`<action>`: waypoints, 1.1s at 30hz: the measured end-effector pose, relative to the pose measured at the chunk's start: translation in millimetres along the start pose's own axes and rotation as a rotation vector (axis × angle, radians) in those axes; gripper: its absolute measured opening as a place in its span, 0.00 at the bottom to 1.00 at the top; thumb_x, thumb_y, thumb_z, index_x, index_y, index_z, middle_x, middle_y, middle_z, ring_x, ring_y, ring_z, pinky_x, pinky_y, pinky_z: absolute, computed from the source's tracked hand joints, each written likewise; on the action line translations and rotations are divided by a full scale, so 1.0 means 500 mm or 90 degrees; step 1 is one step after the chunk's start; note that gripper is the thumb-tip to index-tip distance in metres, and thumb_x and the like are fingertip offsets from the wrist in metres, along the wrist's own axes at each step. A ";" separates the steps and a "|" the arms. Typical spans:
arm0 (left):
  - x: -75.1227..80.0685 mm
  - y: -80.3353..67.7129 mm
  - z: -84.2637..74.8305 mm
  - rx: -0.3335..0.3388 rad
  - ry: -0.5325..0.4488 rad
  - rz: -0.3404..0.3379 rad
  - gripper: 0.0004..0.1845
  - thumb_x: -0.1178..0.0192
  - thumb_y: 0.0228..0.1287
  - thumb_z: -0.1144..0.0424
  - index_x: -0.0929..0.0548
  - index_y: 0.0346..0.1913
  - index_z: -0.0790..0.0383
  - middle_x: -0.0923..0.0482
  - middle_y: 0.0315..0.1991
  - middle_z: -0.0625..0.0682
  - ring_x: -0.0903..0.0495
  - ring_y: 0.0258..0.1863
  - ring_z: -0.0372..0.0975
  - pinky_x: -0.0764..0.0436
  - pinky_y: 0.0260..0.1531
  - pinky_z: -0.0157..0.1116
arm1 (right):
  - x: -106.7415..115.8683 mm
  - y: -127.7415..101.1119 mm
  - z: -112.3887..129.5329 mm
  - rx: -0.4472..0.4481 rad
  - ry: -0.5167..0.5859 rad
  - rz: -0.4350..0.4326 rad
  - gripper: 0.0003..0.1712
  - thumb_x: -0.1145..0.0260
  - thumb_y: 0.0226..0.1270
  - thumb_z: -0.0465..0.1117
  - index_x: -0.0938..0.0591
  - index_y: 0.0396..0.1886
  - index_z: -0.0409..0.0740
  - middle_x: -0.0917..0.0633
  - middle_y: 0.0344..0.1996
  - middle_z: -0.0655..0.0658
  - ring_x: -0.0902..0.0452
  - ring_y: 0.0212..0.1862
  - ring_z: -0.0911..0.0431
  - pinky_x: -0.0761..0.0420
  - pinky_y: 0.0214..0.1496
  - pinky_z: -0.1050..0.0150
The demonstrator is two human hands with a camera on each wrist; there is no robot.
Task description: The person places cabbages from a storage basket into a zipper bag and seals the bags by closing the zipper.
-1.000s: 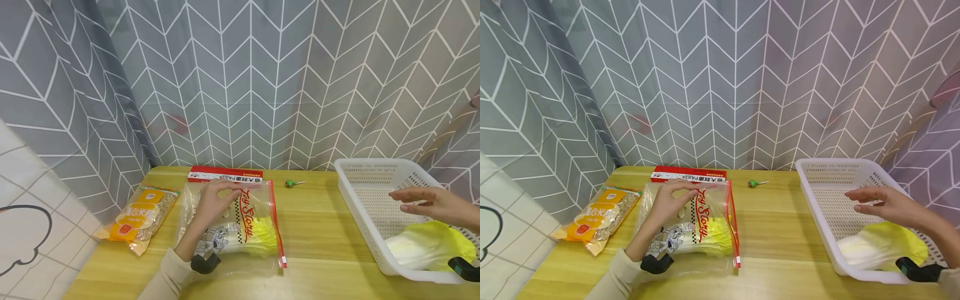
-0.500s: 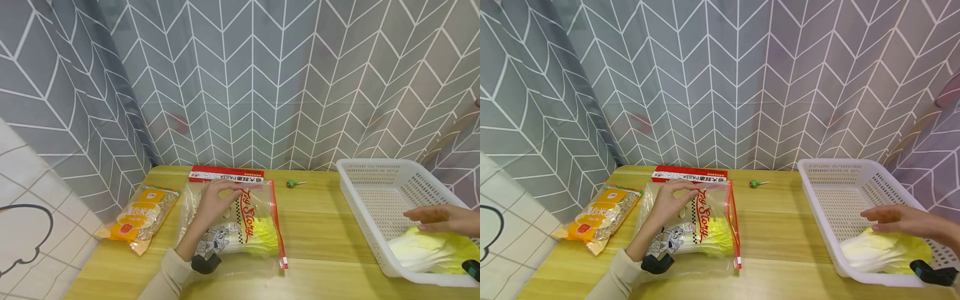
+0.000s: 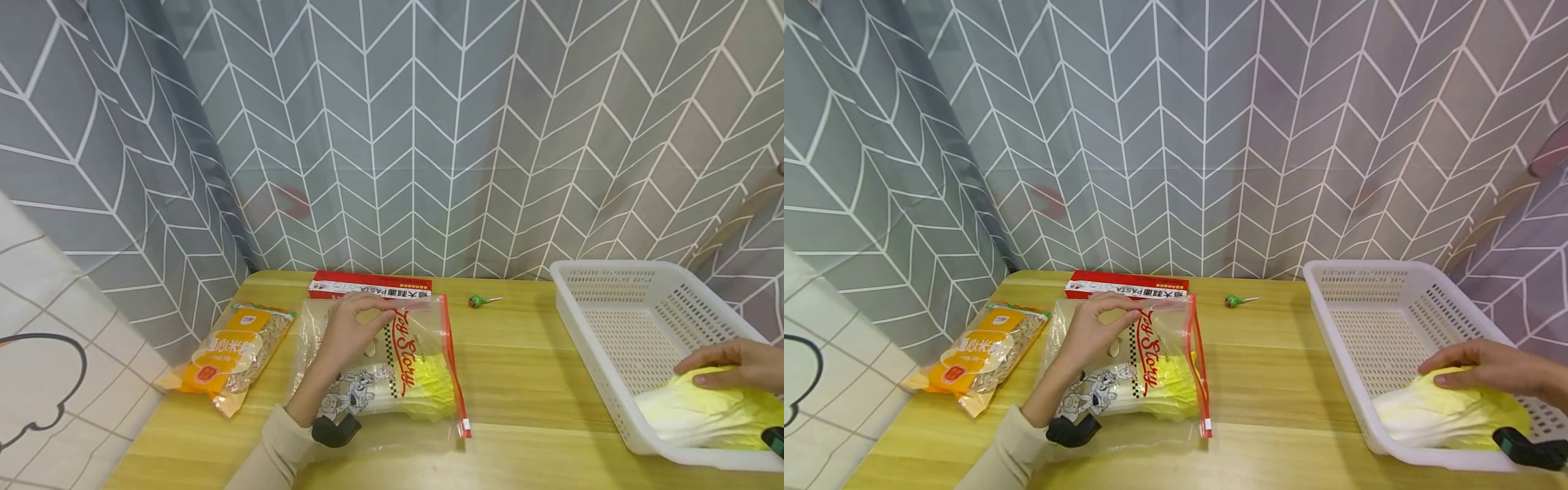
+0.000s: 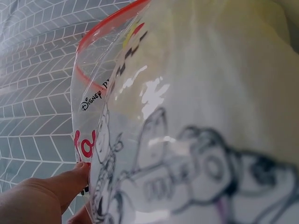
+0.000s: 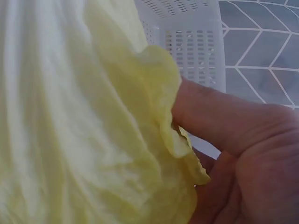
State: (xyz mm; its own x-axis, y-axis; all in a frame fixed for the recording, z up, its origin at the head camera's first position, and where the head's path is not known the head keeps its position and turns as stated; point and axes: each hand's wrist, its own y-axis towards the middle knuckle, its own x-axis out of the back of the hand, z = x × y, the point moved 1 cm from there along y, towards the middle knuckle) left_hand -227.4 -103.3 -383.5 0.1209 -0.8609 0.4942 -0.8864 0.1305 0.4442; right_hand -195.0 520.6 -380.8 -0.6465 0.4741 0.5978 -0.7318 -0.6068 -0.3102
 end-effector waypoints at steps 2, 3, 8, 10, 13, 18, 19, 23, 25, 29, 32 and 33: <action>0.000 0.000 0.000 0.004 0.000 -0.001 0.08 0.26 0.60 0.57 0.07 0.42 0.50 0.10 0.46 0.45 0.17 0.54 0.43 0.27 0.63 0.50 | 0.002 0.000 -0.002 0.038 0.009 -0.001 0.24 0.44 0.75 0.26 0.14 0.55 0.57 0.19 0.49 0.78 0.21 0.46 0.78 0.19 0.42 0.76; 0.001 -0.001 -0.001 0.006 0.001 -0.001 0.08 0.27 0.60 0.57 0.07 0.42 0.49 0.10 0.47 0.45 0.17 0.54 0.43 0.27 0.63 0.50 | 0.002 0.001 -0.002 0.056 0.018 0.000 0.25 0.45 0.74 0.25 0.14 0.56 0.56 0.18 0.50 0.76 0.19 0.46 0.75 0.18 0.42 0.75; 0.001 -0.001 -0.002 0.007 0.004 -0.001 0.07 0.27 0.61 0.57 0.07 0.41 0.49 0.10 0.46 0.45 0.17 0.55 0.44 0.30 0.65 0.52 | 0.009 0.001 0.006 0.056 -0.014 -0.064 0.24 0.42 0.72 0.25 0.13 0.53 0.55 0.16 0.49 0.76 0.19 0.45 0.76 0.17 0.39 0.74; 0.001 -0.001 -0.003 0.009 0.010 -0.001 0.07 0.27 0.61 0.56 0.07 0.41 0.49 0.10 0.46 0.45 0.18 0.55 0.45 0.32 0.67 0.54 | 0.011 0.002 0.014 0.031 -0.037 -0.120 0.21 0.40 0.71 0.26 0.12 0.51 0.54 0.16 0.46 0.76 0.19 0.43 0.76 0.17 0.38 0.74; 0.002 -0.001 -0.003 0.013 0.017 -0.002 0.07 0.27 0.61 0.56 0.07 0.41 0.49 0.11 0.47 0.45 0.18 0.56 0.45 0.36 0.68 0.57 | 0.014 0.010 0.033 -0.032 -0.075 -0.217 0.17 0.37 0.72 0.30 0.10 0.47 0.55 0.16 0.40 0.77 0.17 0.36 0.72 0.16 0.34 0.70; 0.003 -0.002 0.000 0.012 0.017 -0.003 0.07 0.27 0.61 0.56 0.07 0.42 0.47 0.11 0.46 0.43 0.18 0.56 0.44 0.36 0.68 0.55 | 0.019 0.036 0.063 -0.150 -0.175 -0.361 0.15 0.33 0.73 0.44 0.13 0.53 0.43 0.15 0.39 0.72 0.26 0.34 0.79 0.16 0.38 0.59; 0.003 -0.002 0.000 0.010 0.016 -0.004 0.07 0.27 0.61 0.56 0.07 0.42 0.46 0.11 0.46 0.43 0.18 0.55 0.43 0.35 0.68 0.55 | 0.019 0.041 0.066 -0.173 -0.185 -0.370 0.20 0.33 0.73 0.47 0.15 0.57 0.40 0.15 0.42 0.69 0.23 0.37 0.75 0.16 0.42 0.55; 0.002 -0.001 0.001 0.009 0.013 -0.001 0.07 0.27 0.61 0.55 0.08 0.42 0.46 0.10 0.46 0.42 0.17 0.54 0.42 0.34 0.68 0.53 | 0.017 0.053 0.065 -0.205 -0.153 -0.357 0.33 0.39 0.76 0.55 0.26 0.69 0.37 0.22 0.66 0.41 0.24 0.60 0.43 0.23 0.49 0.35; 0.002 -0.001 0.000 0.009 0.014 0.001 0.07 0.27 0.61 0.55 0.08 0.42 0.46 0.10 0.46 0.42 0.17 0.54 0.42 0.34 0.68 0.54 | 0.013 0.056 0.064 -0.221 -0.143 -0.346 0.36 0.42 0.78 0.57 0.30 0.71 0.34 0.35 0.70 0.20 0.37 0.62 0.22 0.23 0.51 0.35; 0.001 -0.001 -0.001 0.012 0.015 0.004 0.08 0.27 0.61 0.55 0.08 0.43 0.46 0.11 0.47 0.43 0.18 0.55 0.42 0.35 0.69 0.54 | 0.012 0.054 0.055 -0.250 -0.169 -0.329 0.38 0.41 0.78 0.55 0.33 0.70 0.27 0.26 0.59 0.20 0.23 0.49 0.37 0.20 0.45 0.44; 0.001 -0.001 -0.002 0.012 0.018 0.004 0.08 0.27 0.61 0.55 0.08 0.43 0.46 0.11 0.47 0.43 0.18 0.55 0.42 0.34 0.68 0.53 | 0.013 0.050 0.048 -0.260 -0.188 -0.304 0.39 0.41 0.78 0.54 0.35 0.70 0.24 0.21 0.51 0.26 0.22 0.44 0.47 0.21 0.43 0.47; 0.001 -0.001 -0.002 0.011 0.018 0.003 0.08 0.27 0.61 0.56 0.08 0.43 0.46 0.11 0.47 0.43 0.18 0.55 0.42 0.33 0.68 0.53 | 0.012 0.050 0.045 -0.262 -0.190 -0.295 0.40 0.41 0.78 0.54 0.36 0.71 0.24 0.22 0.51 0.25 0.22 0.45 0.44 0.21 0.43 0.45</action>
State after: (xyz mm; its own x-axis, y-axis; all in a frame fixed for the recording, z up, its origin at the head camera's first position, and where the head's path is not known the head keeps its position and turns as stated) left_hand -226.7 -103.2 -382.8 0.1294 -0.8457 0.5178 -0.8947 0.1256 0.4286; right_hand -212.5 494.2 -368.5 -0.2039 0.3945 0.8960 -0.9788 -0.0638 -0.1947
